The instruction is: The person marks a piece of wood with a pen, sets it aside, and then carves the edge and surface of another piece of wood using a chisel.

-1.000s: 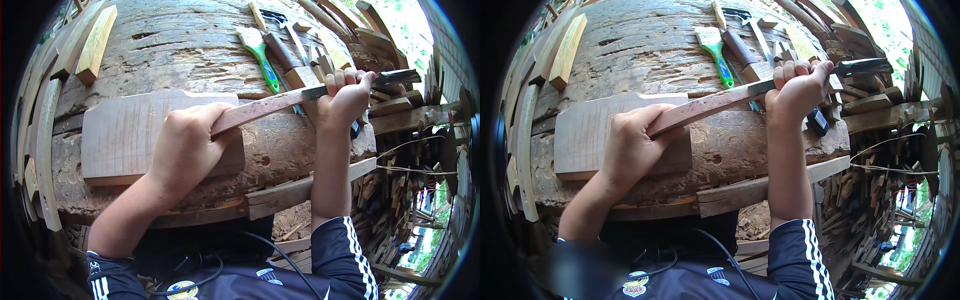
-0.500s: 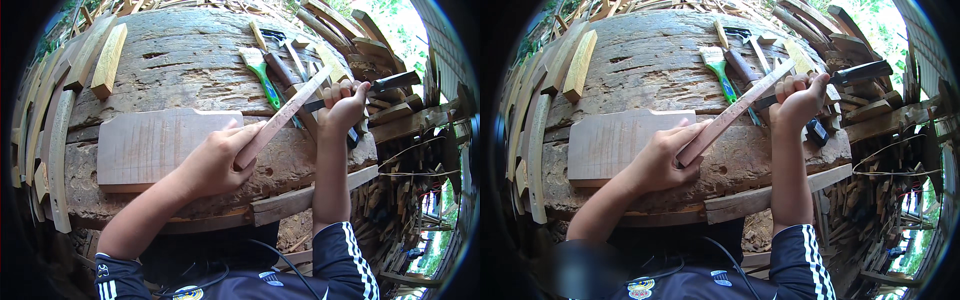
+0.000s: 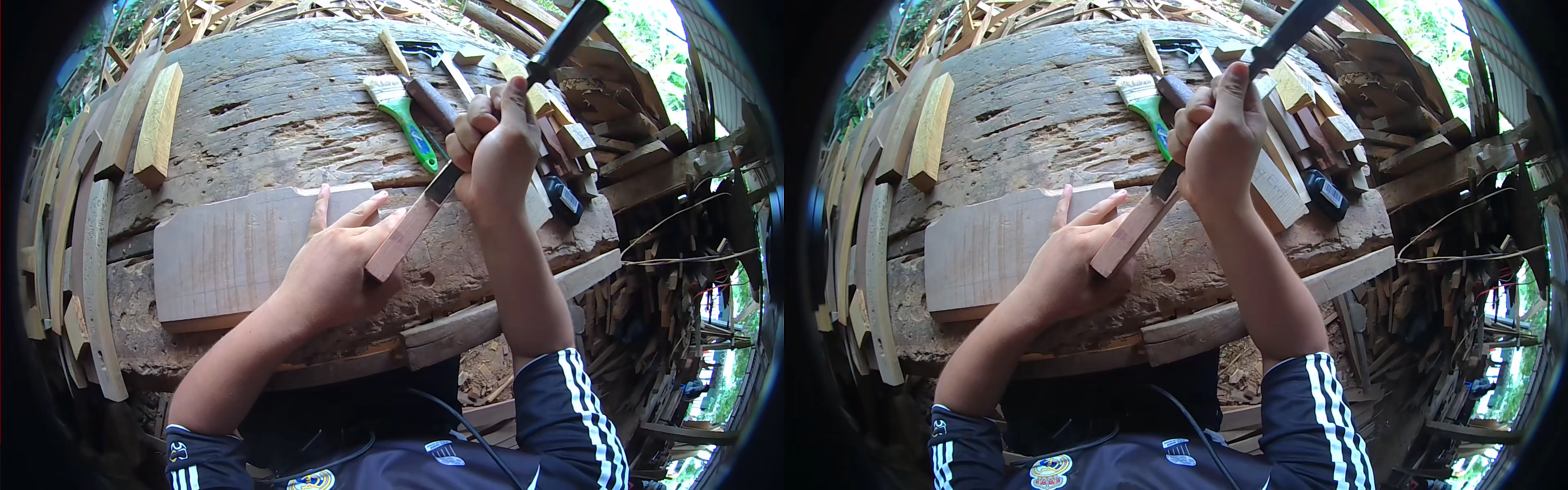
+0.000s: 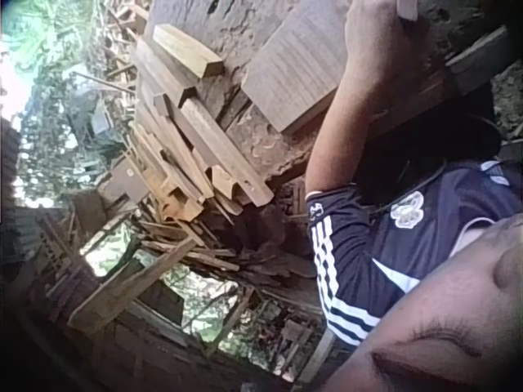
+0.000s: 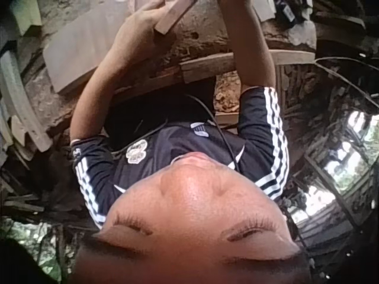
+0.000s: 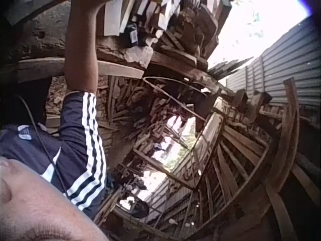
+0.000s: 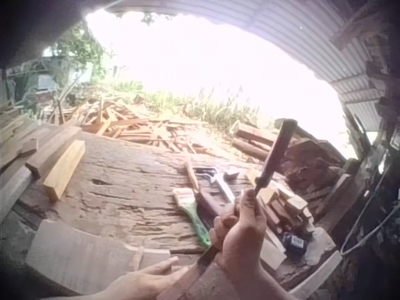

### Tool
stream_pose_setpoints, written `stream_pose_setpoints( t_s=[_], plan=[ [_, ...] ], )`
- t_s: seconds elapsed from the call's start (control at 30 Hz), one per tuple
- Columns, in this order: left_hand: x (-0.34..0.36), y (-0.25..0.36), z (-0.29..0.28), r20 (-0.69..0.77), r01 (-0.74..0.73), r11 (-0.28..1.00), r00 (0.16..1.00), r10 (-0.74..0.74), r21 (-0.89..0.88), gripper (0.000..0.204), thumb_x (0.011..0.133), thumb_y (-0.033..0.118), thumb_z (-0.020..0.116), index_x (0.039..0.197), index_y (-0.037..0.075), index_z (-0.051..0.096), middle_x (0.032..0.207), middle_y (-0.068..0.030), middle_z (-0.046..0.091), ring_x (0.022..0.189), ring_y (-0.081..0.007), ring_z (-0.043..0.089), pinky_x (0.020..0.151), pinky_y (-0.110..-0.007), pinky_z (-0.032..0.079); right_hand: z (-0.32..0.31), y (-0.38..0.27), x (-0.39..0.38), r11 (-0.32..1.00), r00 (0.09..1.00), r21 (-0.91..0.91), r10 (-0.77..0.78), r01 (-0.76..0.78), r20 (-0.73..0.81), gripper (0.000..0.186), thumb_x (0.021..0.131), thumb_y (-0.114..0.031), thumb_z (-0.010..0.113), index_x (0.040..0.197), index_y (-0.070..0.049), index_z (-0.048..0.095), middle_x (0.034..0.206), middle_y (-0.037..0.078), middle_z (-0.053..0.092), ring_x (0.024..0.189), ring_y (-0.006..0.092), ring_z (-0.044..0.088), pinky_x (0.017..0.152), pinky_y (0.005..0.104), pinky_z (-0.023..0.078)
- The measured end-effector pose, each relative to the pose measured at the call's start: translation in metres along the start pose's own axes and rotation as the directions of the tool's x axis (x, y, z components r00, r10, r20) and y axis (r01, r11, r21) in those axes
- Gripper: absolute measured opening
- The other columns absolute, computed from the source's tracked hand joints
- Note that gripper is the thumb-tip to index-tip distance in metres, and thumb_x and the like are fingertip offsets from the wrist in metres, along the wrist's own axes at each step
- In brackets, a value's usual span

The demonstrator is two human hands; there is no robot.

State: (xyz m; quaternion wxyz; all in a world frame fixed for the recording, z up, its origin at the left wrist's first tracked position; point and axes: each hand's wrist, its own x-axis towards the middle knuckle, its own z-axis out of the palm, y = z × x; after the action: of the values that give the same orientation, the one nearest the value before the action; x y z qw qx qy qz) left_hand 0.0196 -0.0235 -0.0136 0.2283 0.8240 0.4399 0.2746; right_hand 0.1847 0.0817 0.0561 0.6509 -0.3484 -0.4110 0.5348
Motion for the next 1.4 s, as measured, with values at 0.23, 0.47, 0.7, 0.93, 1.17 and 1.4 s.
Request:
stream_pose_setpoints(
  t_s=[0.23, 0.47, 0.7, 0.93, 1.17, 1.4],
  plan=[
    [0.002, 0.004, 0.001, -0.007, -0.011, 1.000, 1.000, 0.011, 0.001, 0.051, 0.079, 0.020, 0.072, 0.127, 0.007, 0.061, 0.133, -0.0139, 0.064, 0.140, -0.0330, 0.047, 0.118, -0.073, 0.010, -0.016, -0.005, 0.012, 0.997, 0.990, 0.013, -0.069, 0.071, -0.120, 0.039, 0.111, -0.038, 0.039, 0.080, -0.015, 0.036, 0.058, -0.005, 0.033, 0.040, 0.0067, 0.024, 0.038, 0.0272, 0.016],
    [-0.002, 0.000, 0.008, -0.078, 0.016, 0.999, 0.997, -0.020, -0.051, 0.044, 0.080, 0.020, 0.068, 0.124, 0.011, 0.063, 0.129, -0.0108, 0.067, 0.140, -0.0310, 0.048, 0.120, -0.068, 0.007, -0.010, -0.003, 0.004, 0.999, 0.992, 0.008, -0.031, 0.032, -0.119, 0.037, 0.111, -0.036, 0.038, 0.080, -0.016, 0.037, 0.059, -0.006, 0.034, 0.041, 0.0064, 0.023, 0.036, 0.0271, 0.017],
    [-0.001, -0.001, 0.003, -0.018, 0.027, 0.999, 0.999, -0.027, -0.037, 0.052, 0.079, 0.019, 0.073, 0.128, 0.008, 0.060, 0.133, -0.0134, 0.064, 0.140, -0.0303, 0.047, 0.120, -0.070, 0.011, 0.016, 0.007, -0.045, 0.969, 0.979, 0.156, 0.174, -0.189, 0.105, 0.044, 0.111, -0.043, 0.037, 0.077, -0.015, 0.036, 0.059, -0.003, 0.036, 0.037, 0.0075, 0.024, 0.035, 0.0293, 0.017],
    [0.002, 0.004, 0.005, -0.049, 0.023, 1.000, 0.999, -0.024, -0.013, 0.054, 0.078, 0.019, 0.073, 0.128, 0.007, 0.060, 0.131, -0.0134, 0.065, 0.140, -0.0298, 0.047, 0.120, -0.068, 0.011, -0.003, -0.004, -0.024, 0.998, 0.999, 0.056, -0.008, 0.010, -0.031, 0.046, 0.111, -0.042, 0.036, 0.074, -0.016, 0.035, 0.057, -0.004, 0.033, 0.039, 0.0073, 0.020, 0.036, 0.0285, 0.017],
    [-0.001, -0.003, 0.009, -0.043, 0.044, 0.999, 0.998, -0.043, 0.015, 0.056, 0.078, 0.017, 0.070, 0.131, 0.002, 0.059, 0.130, -0.0149, 0.066, 0.140, -0.0270, 0.048, 0.121, -0.066, 0.013, 0.019, 0.005, -0.053, 0.998, 0.987, 0.064, 0.001, -0.011, 0.159, 0.039, 0.111, -0.041, 0.040, 0.079, -0.017, 0.036, 0.060, -0.006, 0.030, 0.042, 0.0054, 0.018, 0.037, 0.0263, 0.014],
    [0.000, -0.001, 0.005, -0.017, 0.032, 0.999, 0.999, -0.033, -0.005, 0.060, 0.077, 0.020, 0.072, 0.132, 0.000, 0.058, 0.131, -0.0163, 0.065, 0.141, -0.0267, 0.047, 0.121, -0.066, 0.013, 0.025, 0.004, -0.068, 0.988, 0.982, 0.142, 0.035, -0.063, 0.187, 0.043, 0.110, -0.044, 0.041, 0.077, -0.016, 0.035, 0.058, -0.005, 0.032, 0.039, 0.0063, 0.020, 0.035, 0.0275, 0.015]
  ],
)
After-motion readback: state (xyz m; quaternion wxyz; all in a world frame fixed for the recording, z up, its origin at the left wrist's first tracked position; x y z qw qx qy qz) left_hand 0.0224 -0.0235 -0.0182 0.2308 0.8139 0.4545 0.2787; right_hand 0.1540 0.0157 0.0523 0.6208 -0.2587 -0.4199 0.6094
